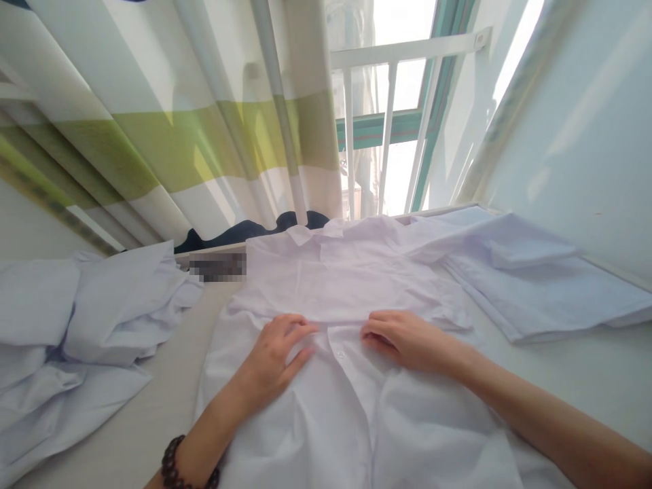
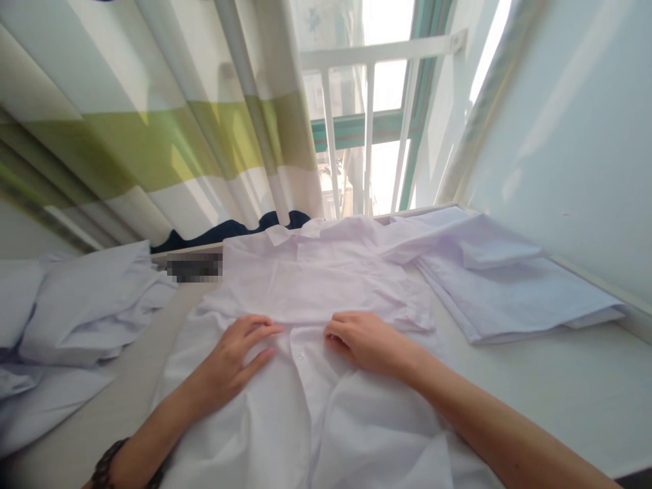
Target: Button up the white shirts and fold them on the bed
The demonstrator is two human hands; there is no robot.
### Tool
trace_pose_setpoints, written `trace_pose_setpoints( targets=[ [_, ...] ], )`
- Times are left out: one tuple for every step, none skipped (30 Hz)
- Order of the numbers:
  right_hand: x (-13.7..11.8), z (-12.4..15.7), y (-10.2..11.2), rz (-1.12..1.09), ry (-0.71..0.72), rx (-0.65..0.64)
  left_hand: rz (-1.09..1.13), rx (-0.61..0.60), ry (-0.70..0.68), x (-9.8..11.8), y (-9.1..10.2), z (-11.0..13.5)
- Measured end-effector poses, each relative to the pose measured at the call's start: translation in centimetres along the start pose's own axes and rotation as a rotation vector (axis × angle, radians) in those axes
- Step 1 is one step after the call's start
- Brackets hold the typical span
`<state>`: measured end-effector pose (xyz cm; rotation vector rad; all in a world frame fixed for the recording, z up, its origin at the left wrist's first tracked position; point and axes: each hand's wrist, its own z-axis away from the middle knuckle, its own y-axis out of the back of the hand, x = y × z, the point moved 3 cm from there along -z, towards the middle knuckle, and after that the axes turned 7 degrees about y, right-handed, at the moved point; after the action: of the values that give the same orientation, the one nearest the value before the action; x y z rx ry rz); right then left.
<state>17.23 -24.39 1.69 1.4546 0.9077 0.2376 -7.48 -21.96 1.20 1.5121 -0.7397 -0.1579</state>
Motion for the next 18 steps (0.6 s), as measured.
trace_pose_setpoints(
  targets=[
    [0.1,-0.1,-0.3,0.041,-0.021,0.016,-0.072,0.002,0.007,-0.5,-0.3,-0.1],
    [0.3,-0.2,-0.4,0.084,-0.040,0.037,-0.132,-0.016,0.014,-1.0,-0.6,-0.2],
    [0.4,-0.3,-0.5,0.122,-0.054,0.063,-0.177,-0.042,0.023,-1.5,-0.8,-0.4],
    [0.7,-0.4,-0.6,0.153,-0.060,0.088,-0.212,-0.067,0.032,-1.8,-0.9,-0.7],
    [0.9,-0.6,-0.6,0.176,-0.061,0.106,-0.235,-0.084,0.044,-2.2,-1.0,-1.2],
    [1.2,-0.8,-0.6,0.191,-0.060,0.119,-0.250,-0.095,0.056,-2.4,-1.0,-1.7],
    [1.6,-1.1,-0.6,0.204,-0.061,0.127,-0.260,-0.098,0.067,-2.6,-1.0,-2.4],
    [1.9,-1.4,-0.6,0.215,-0.062,0.131,-0.267,-0.097,0.078,-2.8,-1.0,-3.0],
    [2.3,-1.7,-0.6,0.224,-0.063,0.135,-0.272,-0.096,0.087,-2.9,-1.0,-3.7],
    [2.6,-1.9,-0.6,0.229,-0.063,0.143,-0.277,-0.094,0.095,-2.9,-1.0,-4.2],
    [2.9,-2.2,-0.5,0.230,-0.060,0.153,-0.282,-0.090,0.099,-2.9,-1.1,-4.6],
    [3.1,-2.3,-0.5,0.228,-0.056,0.164,-0.287,-0.085,0.099,-2.9,-1.2,-4.8],
    [3.3,-2.4,-0.5,0.225,-0.048,0.171,-0.292,-0.077,0.096,-2.9,-1.4,-4.8],
    [3.3,-2.4,-0.5,0.220,-0.039,0.177,-0.298,-0.066,0.087,-2.9,-1.5,-4.6],
    [3.4,-2.4,-0.5,0.216,-0.030,0.181,-0.303,-0.050,0.073,-2.9,-1.7,-4.3],
    [3.4,-2.3,-0.4,0.211,-0.022,0.183,-0.307,-0.036,0.054,-2.9,-1.8,-3.9],
    [3.3,-2.1,-0.3,0.204,-0.012,0.182,-0.306,-0.025,0.031,-2.9,-1.7,-3.4],
    [3.3,-1.9,-0.2,0.193,-0.003,0.176,-0.300,-0.023,0.007,-2.8,-1.6,-2.9]
  ],
)
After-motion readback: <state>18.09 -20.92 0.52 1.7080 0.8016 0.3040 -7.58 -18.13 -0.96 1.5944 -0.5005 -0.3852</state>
